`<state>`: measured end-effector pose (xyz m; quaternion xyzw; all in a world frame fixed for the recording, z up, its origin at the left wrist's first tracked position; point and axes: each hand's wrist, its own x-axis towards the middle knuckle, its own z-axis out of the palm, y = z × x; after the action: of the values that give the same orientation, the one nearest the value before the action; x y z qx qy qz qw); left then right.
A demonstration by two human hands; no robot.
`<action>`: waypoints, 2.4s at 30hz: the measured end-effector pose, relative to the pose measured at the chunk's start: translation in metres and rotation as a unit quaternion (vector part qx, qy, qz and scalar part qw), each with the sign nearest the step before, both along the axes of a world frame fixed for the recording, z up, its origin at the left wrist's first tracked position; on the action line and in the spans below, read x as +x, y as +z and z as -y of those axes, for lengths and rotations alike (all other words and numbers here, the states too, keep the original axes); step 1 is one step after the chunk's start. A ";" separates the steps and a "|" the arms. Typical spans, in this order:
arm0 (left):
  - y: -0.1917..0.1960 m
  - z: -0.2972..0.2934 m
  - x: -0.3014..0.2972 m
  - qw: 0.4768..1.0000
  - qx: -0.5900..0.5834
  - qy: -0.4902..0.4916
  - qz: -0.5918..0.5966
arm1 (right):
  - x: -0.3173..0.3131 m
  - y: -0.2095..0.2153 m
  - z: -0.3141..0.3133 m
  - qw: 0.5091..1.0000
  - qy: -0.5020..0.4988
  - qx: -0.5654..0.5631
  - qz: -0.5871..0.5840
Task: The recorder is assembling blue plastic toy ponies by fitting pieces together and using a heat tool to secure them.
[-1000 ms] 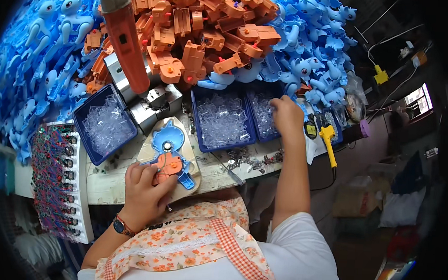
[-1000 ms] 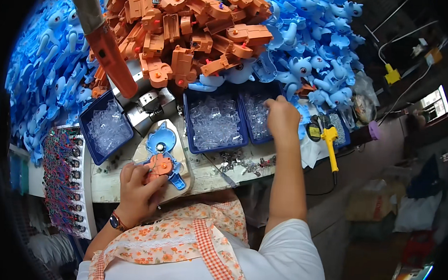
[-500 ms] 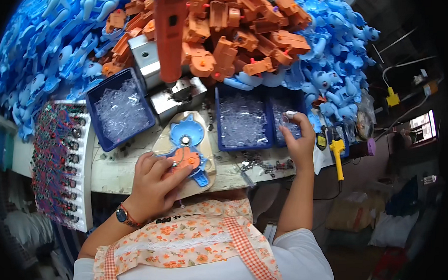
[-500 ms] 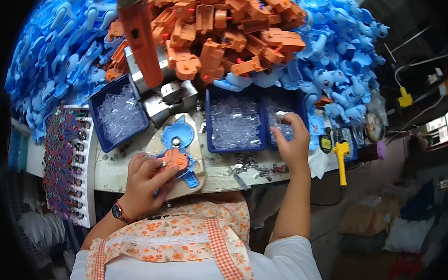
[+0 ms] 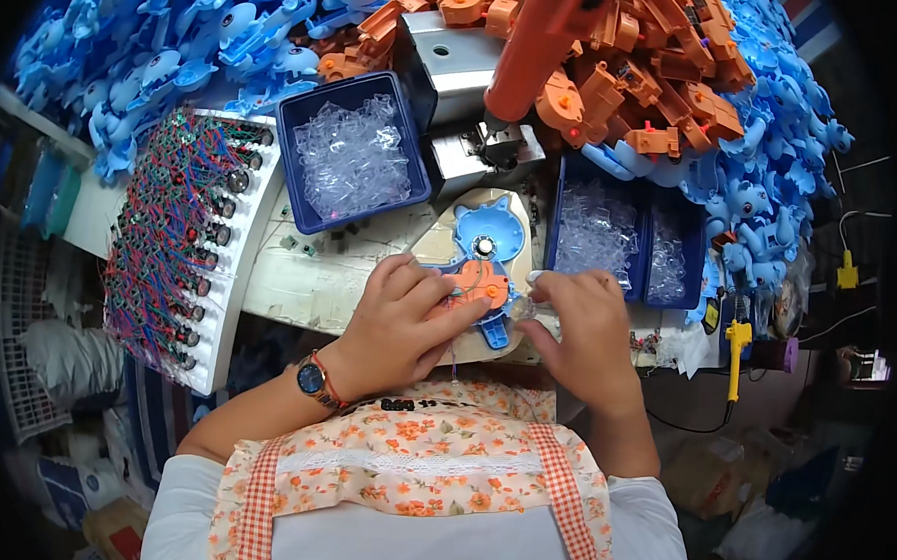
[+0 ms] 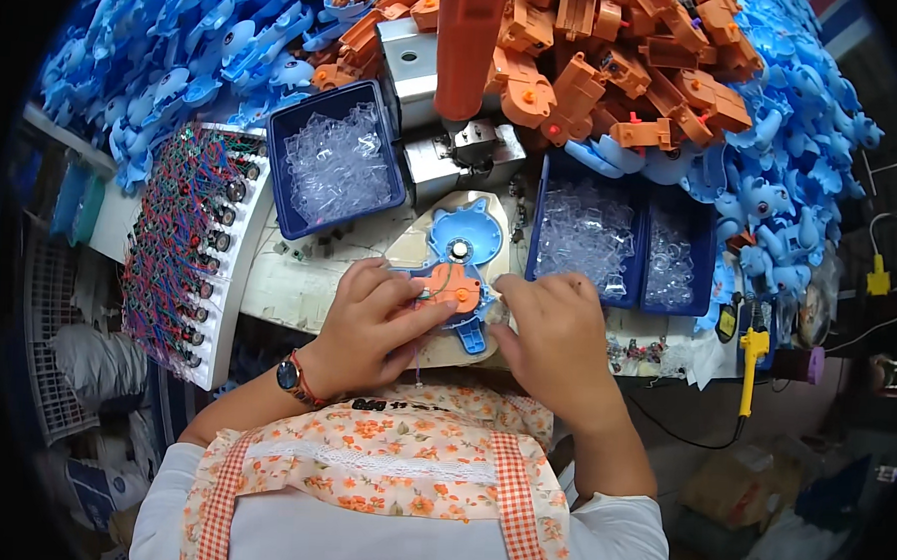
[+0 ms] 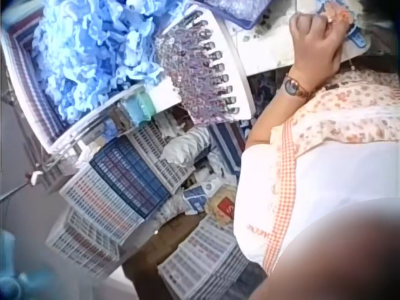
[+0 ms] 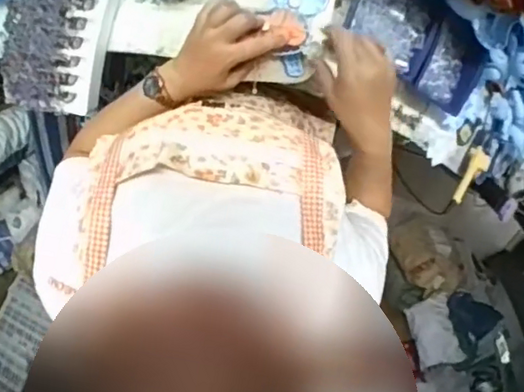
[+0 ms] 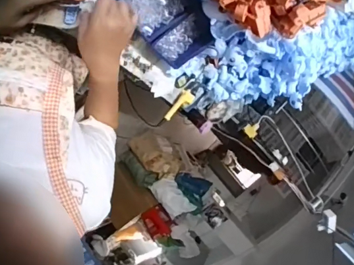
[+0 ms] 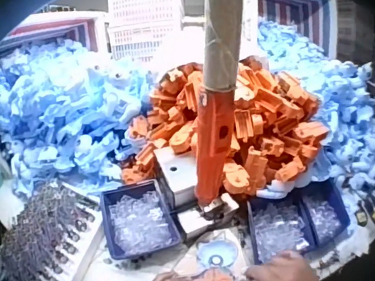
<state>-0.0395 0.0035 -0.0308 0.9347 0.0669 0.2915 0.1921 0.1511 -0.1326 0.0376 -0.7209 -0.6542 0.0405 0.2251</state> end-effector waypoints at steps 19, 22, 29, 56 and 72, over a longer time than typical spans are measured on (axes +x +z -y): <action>-0.007 0.000 0.001 1.000 -0.010 0.005 0.022 | -0.007 -0.018 0.004 0.998 -0.062 0.007 0.005; -0.005 0.001 0.001 1.000 -0.013 0.007 0.027 | -0.008 -0.013 0.003 0.997 -0.072 0.000 -0.003; -0.009 -0.001 0.001 1.000 -0.014 0.011 0.023 | -0.014 -0.004 -0.009 0.997 -0.043 -0.047 0.041; 0.015 -0.009 -0.021 0.967 -0.247 -0.059 -0.006 | 0.316 0.109 -0.060 0.825 -0.460 0.216 0.246; 0.023 -0.011 -0.012 0.986 -0.166 -0.026 -0.002 | 0.393 0.155 -0.089 0.806 -0.393 0.189 0.401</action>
<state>-0.0510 0.0143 -0.0075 0.8918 0.0906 0.2690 0.3523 0.5436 -0.0440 0.1929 -0.8117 -0.3416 -0.4683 0.0716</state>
